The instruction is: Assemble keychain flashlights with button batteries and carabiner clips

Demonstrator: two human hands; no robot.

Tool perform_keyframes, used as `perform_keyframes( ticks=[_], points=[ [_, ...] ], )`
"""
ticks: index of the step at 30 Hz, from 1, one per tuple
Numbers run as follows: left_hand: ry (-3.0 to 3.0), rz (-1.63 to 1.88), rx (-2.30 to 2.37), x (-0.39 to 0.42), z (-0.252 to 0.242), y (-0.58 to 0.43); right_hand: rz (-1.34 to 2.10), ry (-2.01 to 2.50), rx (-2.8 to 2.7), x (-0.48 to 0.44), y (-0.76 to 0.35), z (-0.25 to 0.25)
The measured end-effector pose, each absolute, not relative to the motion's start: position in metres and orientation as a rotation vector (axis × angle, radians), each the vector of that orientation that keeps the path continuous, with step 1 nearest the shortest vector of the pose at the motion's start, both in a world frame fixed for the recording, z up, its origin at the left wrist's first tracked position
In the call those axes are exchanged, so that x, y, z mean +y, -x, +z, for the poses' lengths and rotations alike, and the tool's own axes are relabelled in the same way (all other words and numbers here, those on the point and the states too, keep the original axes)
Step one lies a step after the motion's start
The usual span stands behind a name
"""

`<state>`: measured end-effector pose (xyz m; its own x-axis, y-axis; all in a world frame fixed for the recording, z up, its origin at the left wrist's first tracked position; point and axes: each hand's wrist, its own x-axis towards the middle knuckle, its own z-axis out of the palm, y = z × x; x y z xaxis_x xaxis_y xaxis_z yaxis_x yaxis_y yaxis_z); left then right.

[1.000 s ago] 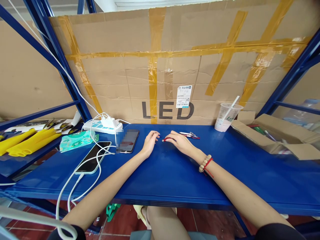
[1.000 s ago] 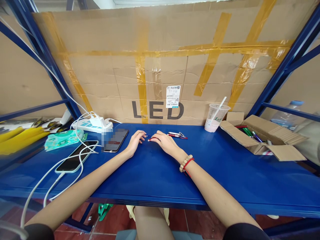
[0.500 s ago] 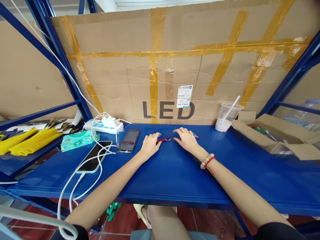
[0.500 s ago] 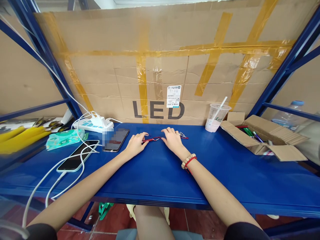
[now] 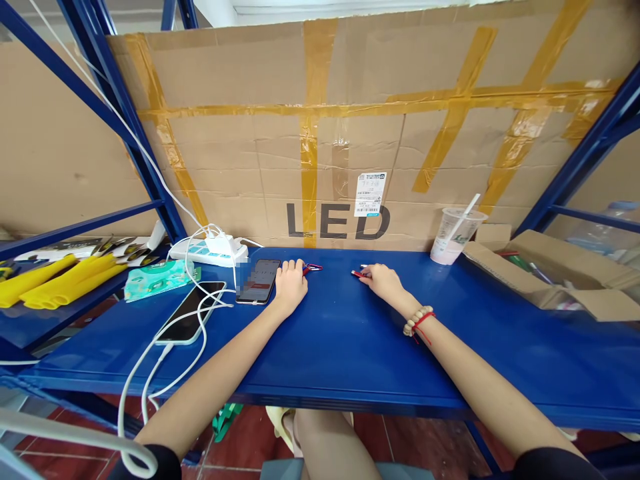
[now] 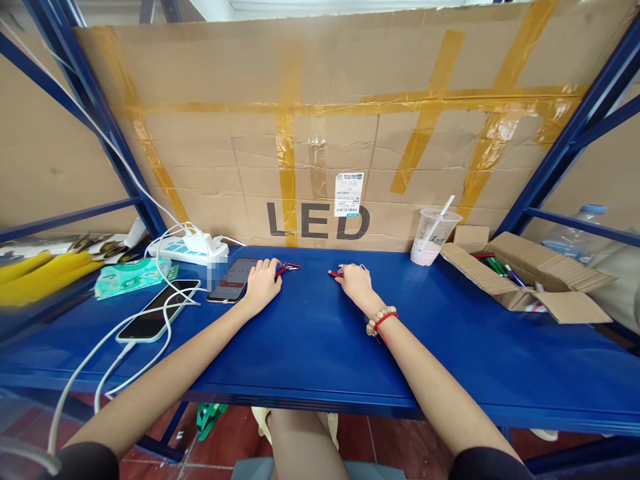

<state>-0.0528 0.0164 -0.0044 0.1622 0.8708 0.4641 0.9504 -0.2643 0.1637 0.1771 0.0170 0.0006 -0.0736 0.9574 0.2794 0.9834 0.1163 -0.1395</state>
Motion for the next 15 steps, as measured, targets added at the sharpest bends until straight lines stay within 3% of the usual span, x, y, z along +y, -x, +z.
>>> perform_keyframes(
  ticks=[6,15],
  points=[
    [2.4,-0.931,-1.685,0.01,0.0,0.044,-0.018,1.716,-2.163,0.006,-0.156,0.005],
    [2.629,-0.774,-1.374,0.001,0.004,0.035,-0.002,1.22,-2.342,-0.009,-0.137,0.013]
  ],
)
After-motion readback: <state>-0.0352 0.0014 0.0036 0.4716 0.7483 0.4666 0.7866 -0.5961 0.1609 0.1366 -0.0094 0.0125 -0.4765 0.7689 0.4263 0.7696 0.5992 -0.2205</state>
